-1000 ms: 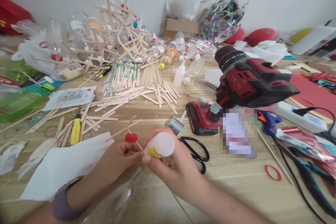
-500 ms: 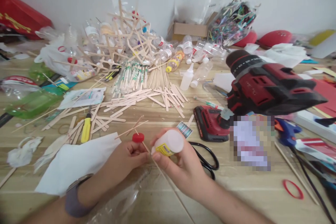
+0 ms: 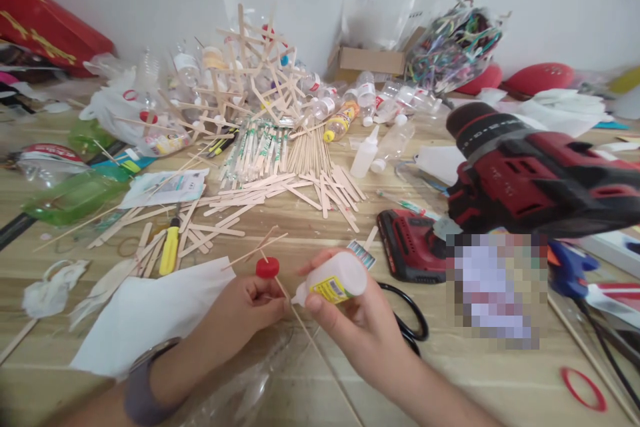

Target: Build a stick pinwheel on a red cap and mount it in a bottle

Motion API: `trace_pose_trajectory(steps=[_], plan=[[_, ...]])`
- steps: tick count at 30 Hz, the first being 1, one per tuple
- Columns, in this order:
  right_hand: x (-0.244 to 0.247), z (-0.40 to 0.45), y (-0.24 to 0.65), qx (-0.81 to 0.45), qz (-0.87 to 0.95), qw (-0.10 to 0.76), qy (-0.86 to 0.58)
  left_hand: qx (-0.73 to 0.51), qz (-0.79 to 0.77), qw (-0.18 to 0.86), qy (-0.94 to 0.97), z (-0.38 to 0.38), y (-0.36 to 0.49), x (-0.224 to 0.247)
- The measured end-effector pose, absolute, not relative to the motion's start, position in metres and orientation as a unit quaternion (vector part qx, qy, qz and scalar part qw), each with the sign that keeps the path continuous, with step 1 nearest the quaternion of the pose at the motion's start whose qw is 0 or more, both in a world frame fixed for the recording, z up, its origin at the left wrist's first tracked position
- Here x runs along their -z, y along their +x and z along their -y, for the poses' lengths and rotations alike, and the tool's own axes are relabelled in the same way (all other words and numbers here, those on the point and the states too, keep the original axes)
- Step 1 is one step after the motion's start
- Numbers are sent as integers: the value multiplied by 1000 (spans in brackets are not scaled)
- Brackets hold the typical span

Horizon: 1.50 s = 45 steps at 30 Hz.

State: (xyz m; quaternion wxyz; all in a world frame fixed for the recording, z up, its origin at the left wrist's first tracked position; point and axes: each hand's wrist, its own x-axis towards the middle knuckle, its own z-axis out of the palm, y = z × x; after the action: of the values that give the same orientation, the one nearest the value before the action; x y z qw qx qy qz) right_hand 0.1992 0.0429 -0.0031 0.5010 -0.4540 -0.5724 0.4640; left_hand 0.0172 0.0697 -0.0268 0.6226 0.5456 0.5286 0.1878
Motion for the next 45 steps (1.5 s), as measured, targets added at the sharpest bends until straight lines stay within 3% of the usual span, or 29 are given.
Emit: trace_pose_trajectory(steps=[7,13,16,21,25,30,33,37,45], plan=[[-2,-44,203,-383,646,481,-453,-205,-518,640,529,-70,18,29],[-5,-54,213,-430,477,556,-528,-204,-526,648,512,-71,18,26],[-6,-56,218,-503,417,559,-511,-209,-525,651,507,-70,17,26],[-5,-49,213,-738,242,475,-413,-222,-505,661,508,-69,16,26],[-3,-42,207,-778,175,479,-368,-225,-506,662,505,-69,16,27],[-6,-39,210,-669,350,487,-439,-232,-513,653,507,-69,16,30],[-4,-46,213,-484,567,419,-518,-232,-517,652,503,-69,16,29],[8,-61,211,-198,766,262,-553,-236,-504,649,519,-68,15,27],[13,-67,209,-84,793,175,-578,-239,-487,652,529,-68,13,30]])
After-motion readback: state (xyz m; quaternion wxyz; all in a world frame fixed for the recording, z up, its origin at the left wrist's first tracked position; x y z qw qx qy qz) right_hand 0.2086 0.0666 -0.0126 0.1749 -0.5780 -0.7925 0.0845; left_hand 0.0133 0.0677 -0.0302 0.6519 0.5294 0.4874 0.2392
